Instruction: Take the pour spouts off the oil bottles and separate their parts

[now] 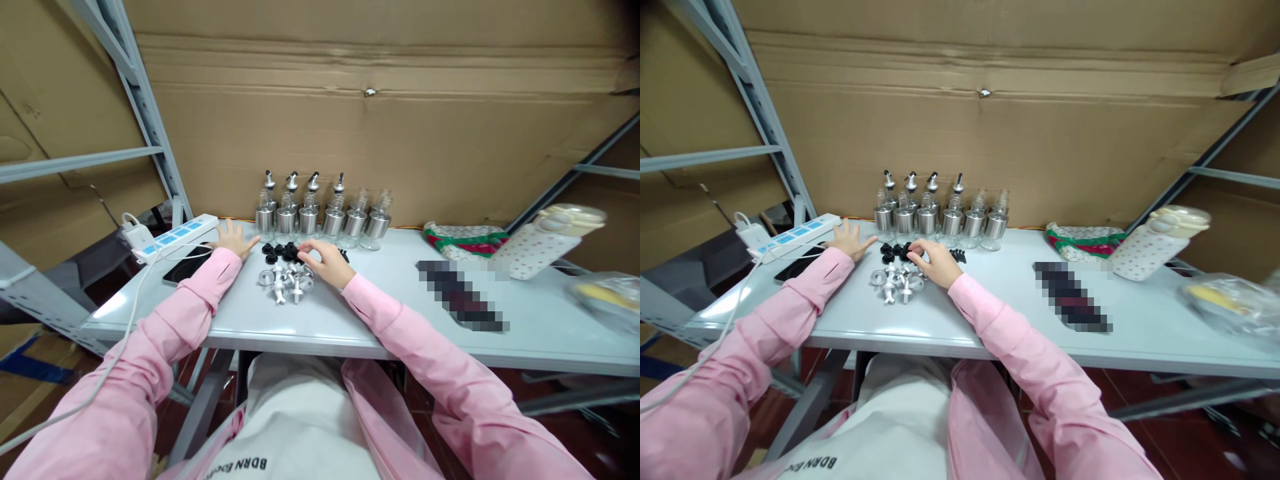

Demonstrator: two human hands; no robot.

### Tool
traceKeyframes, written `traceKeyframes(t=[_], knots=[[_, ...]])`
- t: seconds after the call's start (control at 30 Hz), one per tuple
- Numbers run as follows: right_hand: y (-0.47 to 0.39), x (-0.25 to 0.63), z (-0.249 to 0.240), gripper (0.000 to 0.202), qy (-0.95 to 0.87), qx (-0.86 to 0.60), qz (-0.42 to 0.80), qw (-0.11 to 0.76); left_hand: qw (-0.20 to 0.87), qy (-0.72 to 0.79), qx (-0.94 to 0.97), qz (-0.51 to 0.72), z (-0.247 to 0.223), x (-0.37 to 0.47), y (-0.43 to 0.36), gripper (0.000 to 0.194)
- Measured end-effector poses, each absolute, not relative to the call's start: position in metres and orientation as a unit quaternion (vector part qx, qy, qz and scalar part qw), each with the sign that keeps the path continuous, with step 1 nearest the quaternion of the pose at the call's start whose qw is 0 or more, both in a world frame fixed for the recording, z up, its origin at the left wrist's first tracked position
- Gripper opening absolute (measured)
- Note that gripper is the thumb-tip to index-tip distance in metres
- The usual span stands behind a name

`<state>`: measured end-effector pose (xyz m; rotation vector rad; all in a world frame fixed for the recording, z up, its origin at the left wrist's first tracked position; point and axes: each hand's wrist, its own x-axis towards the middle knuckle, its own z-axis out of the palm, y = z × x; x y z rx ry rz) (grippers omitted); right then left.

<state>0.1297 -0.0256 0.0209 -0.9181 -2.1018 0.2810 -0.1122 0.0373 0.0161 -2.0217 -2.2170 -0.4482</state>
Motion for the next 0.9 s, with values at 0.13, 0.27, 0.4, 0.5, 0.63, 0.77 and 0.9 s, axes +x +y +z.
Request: traceKeyframes(t=[0.13, 0.27, 0.4, 0.5, 0.63, 0.77, 0.9], knots=[[-0.024, 0.132, 0.024, 0.016, -0.797, -0.396, 0.093, 0.447, 0.07, -0.692, -0.705, -0.135, 0.018, -0.098, 0.028, 0.066], [-0.02, 0.137, 0.026, 0.016, -0.756, -0.43, 0.079, 0.486, 0.04, -0.663, -0.735, -0.14, 0.014, -0.092, 0.029, 0.062], [-0.014, 0.142, 0.027, 0.017, -0.738, -0.442, 0.075, 0.503, -0.007, -0.623, -0.763, -0.172, 0.005, -0.098, 0.041, 0.056], [-0.011, 0.145, 0.026, 0.017, -0.74, -0.449, 0.067, 0.497, -0.033, -0.605, -0.773, -0.188, -0.001, -0.1, 0.048, 0.051], [-0.007, 0.146, 0.024, 0.018, -0.744, -0.473, 0.051, 0.469, -0.038, -0.601, -0.778, -0.177, -0.001, -0.097, 0.047, 0.049], [-0.008, 0.146, 0.023, 0.018, -0.738, -0.497, 0.053, 0.454, -0.066, -0.657, -0.736, -0.151, 0.003, -0.092, 0.041, 0.052], [-0.01, 0.145, 0.024, 0.017, -0.736, -0.502, 0.053, 0.45, -0.064, -0.713, -0.684, -0.139, 0.008, -0.086, 0.035, 0.065]])
